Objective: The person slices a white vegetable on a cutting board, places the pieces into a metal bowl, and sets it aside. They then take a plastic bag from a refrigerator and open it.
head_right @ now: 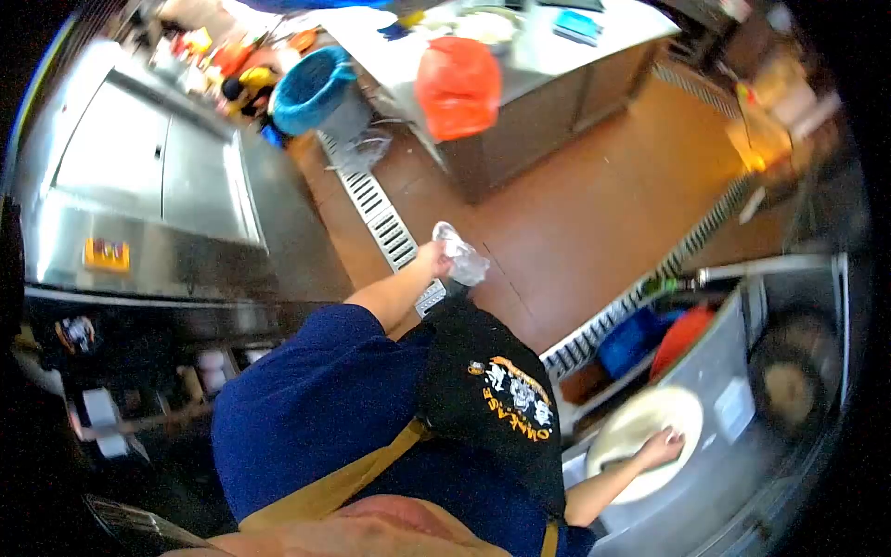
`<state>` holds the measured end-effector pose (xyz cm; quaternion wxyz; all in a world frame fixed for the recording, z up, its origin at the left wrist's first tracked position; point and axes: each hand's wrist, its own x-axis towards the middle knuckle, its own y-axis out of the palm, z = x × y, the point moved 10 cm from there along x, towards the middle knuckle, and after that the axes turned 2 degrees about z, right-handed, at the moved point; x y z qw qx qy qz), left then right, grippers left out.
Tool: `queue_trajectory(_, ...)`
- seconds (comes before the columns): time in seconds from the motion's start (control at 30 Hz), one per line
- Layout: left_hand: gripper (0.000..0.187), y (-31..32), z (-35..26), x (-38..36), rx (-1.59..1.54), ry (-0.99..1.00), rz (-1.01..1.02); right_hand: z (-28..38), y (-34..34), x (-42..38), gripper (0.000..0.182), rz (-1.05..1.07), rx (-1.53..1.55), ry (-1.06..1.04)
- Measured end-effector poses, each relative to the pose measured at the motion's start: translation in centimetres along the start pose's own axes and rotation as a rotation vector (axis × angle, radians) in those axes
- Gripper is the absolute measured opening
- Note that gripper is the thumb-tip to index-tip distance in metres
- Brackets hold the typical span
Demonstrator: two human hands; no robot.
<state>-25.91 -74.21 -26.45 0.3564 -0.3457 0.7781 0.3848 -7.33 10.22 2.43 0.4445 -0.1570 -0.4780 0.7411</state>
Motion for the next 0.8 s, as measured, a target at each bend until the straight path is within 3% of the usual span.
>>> queue_trajectory(0.03,0.026,-2.9,-3.0,2.9,-0.075,0.004,-0.032,2.7,0.4,-1.1,0.050,0.000,-0.095,-0.034)
queue_trajectory(0.1,0.027,-4.4,-15.7,3.6,0.041,0.188,-0.140,8.3,4.9,-3.3,0.049,0.197,0.063,-0.026)
queue_trajectory(0.13,0.025,-3.4,-22.3,0.8,0.108,0.314,-0.194,7.7,9.2,-3.9,0.045,0.320,0.229,0.024)
queue_trajectory(0.17,0.024,-4.5,-29.0,1.3,0.332,0.430,-0.358,12.8,11.7,-6.9,0.042,0.450,0.341,-0.019)
queue_trajectory(0.2,0.023,-6.2,-34.6,7.7,0.390,0.494,-0.336,15.6,14.5,-9.0,0.039,0.511,0.371,-0.096)
queue_trajectory(0.23,0.024,-5.2,-40.5,3.3,0.475,0.585,-0.427,19.2,17.4,-11.0,0.039,0.635,0.269,-0.354)
queue_trajectory(0.27,0.026,-4.4,-44.6,1.9,0.476,0.626,-0.379,23.7,18.2,-15.4,0.040,0.811,0.319,-0.105)
queue_trajectory(0.3,0.031,-4.1,-47.9,-0.5,0.465,0.685,-0.427,24.6,21.4,-17.2,0.042,0.938,0.221,-0.152)
queue_trajectory(0.33,0.037,-6.4,-50.6,2.2,0.271,0.880,-0.466,25.4,23.5,-19.1,0.043,0.980,0.252,-0.189)
queue_trajectory(0.37,0.040,-6.4,-51.9,0.6,0.287,0.809,-0.469,28.1,23.2,-21.7,0.044,1.047,0.134,-0.160)
queue_trajectory(0.43,0.026,-8.5,-53.4,0.5,0.336,0.830,-0.602,31.0,23.5,-24.9,0.047,1.193,-0.028,-0.117)
queue_trajectory(0.53,0.019,-13.0,-53.7,4.1,0.512,0.650,-0.662,32.2,25.7,-25.6,0.045,1.224,0.010,-0.162)
queue_trajectory(0.57,0.015,-14.5,-52.0,4.7,0.296,0.585,-0.663,32.3,25.8,-25.4,0.046,1.233,0.000,-0.072)
queue_trajectory(0.67,0.012,-15.1,-49.1,4.5,-0.021,0.469,-0.487,31.5,28.6,-24.1,0.041,1.265,-0.082,-0.088)
queue_trajectory(0.8,0.013,-14.5,-54.0,7.2,-0.001,0.472,-0.489,30.3,31.8,-23.4,0.035,1.207,-0.153,-0.070)
